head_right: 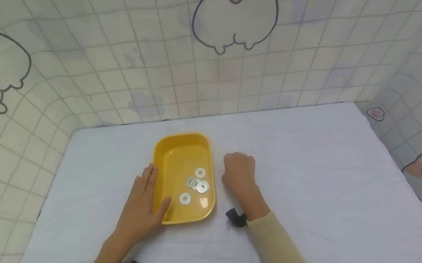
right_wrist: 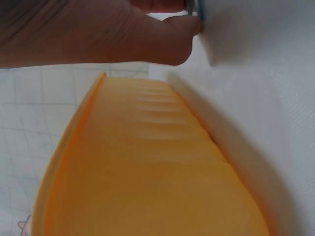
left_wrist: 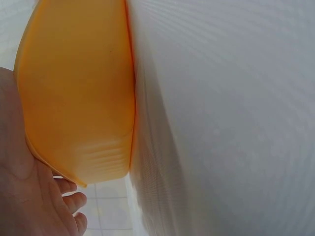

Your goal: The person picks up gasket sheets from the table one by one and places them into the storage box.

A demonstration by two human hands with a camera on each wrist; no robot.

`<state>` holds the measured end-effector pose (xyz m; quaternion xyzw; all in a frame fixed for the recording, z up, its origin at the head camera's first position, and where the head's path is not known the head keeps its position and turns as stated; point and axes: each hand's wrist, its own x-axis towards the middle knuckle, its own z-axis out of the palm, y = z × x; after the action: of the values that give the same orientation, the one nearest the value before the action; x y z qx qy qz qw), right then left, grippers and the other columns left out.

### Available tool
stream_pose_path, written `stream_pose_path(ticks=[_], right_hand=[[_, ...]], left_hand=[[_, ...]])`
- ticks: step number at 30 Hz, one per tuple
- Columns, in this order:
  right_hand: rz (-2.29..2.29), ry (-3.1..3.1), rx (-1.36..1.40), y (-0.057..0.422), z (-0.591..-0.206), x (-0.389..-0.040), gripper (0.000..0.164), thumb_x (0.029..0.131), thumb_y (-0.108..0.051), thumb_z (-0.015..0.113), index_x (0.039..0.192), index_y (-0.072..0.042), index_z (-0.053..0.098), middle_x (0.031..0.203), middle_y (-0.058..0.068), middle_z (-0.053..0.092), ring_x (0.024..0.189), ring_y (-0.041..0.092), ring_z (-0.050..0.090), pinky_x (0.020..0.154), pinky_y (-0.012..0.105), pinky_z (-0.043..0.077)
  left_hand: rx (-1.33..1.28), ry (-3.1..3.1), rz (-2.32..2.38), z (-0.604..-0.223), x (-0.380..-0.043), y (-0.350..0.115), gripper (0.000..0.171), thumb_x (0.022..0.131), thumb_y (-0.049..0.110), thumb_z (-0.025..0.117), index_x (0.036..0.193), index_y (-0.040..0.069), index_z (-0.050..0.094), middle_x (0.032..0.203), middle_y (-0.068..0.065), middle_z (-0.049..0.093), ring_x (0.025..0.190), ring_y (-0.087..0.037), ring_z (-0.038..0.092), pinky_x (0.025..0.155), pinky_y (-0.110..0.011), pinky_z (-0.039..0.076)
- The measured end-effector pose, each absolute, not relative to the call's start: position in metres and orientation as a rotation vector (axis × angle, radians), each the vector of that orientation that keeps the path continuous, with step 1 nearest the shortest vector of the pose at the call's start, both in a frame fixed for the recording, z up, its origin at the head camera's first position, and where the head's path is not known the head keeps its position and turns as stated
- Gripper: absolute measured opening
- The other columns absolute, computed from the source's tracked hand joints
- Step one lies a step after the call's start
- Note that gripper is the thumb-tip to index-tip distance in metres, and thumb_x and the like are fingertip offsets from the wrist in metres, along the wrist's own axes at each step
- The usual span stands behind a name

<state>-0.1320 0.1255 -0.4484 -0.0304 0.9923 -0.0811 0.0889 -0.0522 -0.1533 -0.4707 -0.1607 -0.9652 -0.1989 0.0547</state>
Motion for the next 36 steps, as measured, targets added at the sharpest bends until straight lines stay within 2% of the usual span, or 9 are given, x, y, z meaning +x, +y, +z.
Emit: stream_pose_path(ticks=[4, 10, 20, 24, 27, 30, 33, 36], right_hand=[[-0.326, 2.963, -0.033, 0.128, -0.452, -0.134, 0.027, 0.081, -0.021, 0.076, 0.066, -0.009, 0.056, 0.058, 0.0, 0.041, 0.055, 0.019, 0.045, 0.052, 0.029, 0.035], [-0.379, 2.955, 0.002, 0.132, -0.455, -0.138, 0.035, 0.078, -0.027, 0.074, 0.06, -0.013, 0.048, 0.057, 0.0, 0.04, 0.055, 0.018, 0.043, 0.049, 0.029, 0.034], [-0.461, 2.868, 0.004, 0.136, -0.451, -0.141, 0.041, 0.078, -0.028, 0.068, 0.049, -0.018, 0.04, 0.051, -0.006, 0.031, 0.051, 0.013, 0.035, 0.048, 0.026, 0.026], [-0.483, 2.867, -0.025, 0.138, -0.454, -0.14, 0.04, 0.077, -0.027, 0.068, 0.051, -0.019, 0.039, 0.052, -0.006, 0.031, 0.052, 0.013, 0.036, 0.049, 0.026, 0.025], [-0.501, 2.872, -0.044, 0.138, -0.455, -0.141, 0.037, 0.078, -0.029, 0.069, 0.054, -0.018, 0.043, 0.054, -0.005, 0.035, 0.054, 0.014, 0.038, 0.05, 0.027, 0.026], [-0.522, 2.88, -0.057, 0.137, -0.456, -0.141, 0.029, 0.079, -0.03, 0.071, 0.061, -0.015, 0.054, 0.058, -0.002, 0.046, 0.057, 0.016, 0.045, 0.051, 0.027, 0.031], [-0.549, 2.884, -0.077, 0.137, -0.456, -0.142, 0.023, 0.081, -0.032, 0.073, 0.074, -0.011, 0.067, 0.069, 0.002, 0.062, 0.063, 0.018, 0.055, 0.055, 0.029, 0.041], [-0.587, 2.893, -0.123, 0.137, -0.455, -0.141, 0.027, 0.083, -0.033, 0.074, 0.09, -0.007, 0.075, 0.085, 0.007, 0.074, 0.072, 0.021, 0.062, 0.064, 0.034, 0.054]], left_hand=[[-0.478, -2.947, -0.604, -0.471, -0.052, -0.153, 0.087, 0.101, 0.043, 0.06, 0.167, -0.001, 0.022, 0.177, -0.016, 0.022, 0.165, -0.033, 0.025, 0.136, -0.054, 0.02], [-0.482, -2.965, -0.612, -0.473, -0.054, -0.154, 0.088, 0.102, 0.045, 0.058, 0.168, 0.001, 0.02, 0.178, -0.014, 0.018, 0.166, -0.032, 0.021, 0.138, -0.051, 0.015], [-0.467, -2.974, -0.618, -0.476, -0.053, -0.156, 0.089, 0.102, 0.046, 0.058, 0.168, 0.002, 0.02, 0.179, -0.013, 0.018, 0.166, -0.032, 0.021, 0.138, -0.051, 0.015], [-0.476, -2.967, -0.612, -0.477, -0.053, -0.156, 0.088, 0.102, 0.046, 0.058, 0.168, 0.001, 0.021, 0.178, -0.014, 0.019, 0.166, -0.032, 0.022, 0.138, -0.051, 0.015], [-0.477, -2.964, -0.606, -0.476, -0.053, -0.156, 0.088, 0.102, 0.046, 0.059, 0.168, 0.001, 0.021, 0.178, -0.014, 0.02, 0.166, -0.032, 0.022, 0.138, -0.051, 0.015], [-0.482, -2.959, -0.601, -0.476, -0.053, -0.155, 0.088, 0.102, 0.046, 0.059, 0.168, 0.001, 0.021, 0.178, -0.014, 0.02, 0.166, -0.033, 0.022, 0.138, -0.051, 0.016], [-0.485, -2.954, -0.598, -0.476, -0.053, -0.155, 0.088, 0.102, 0.045, 0.059, 0.168, 0.001, 0.021, 0.178, -0.015, 0.02, 0.166, -0.033, 0.022, 0.138, -0.05, 0.016], [-0.485, -2.956, -0.596, -0.475, -0.053, -0.155, 0.088, 0.102, 0.045, 0.058, 0.168, 0.001, 0.02, 0.178, -0.015, 0.02, 0.166, -0.034, 0.022, 0.138, -0.05, 0.015]])
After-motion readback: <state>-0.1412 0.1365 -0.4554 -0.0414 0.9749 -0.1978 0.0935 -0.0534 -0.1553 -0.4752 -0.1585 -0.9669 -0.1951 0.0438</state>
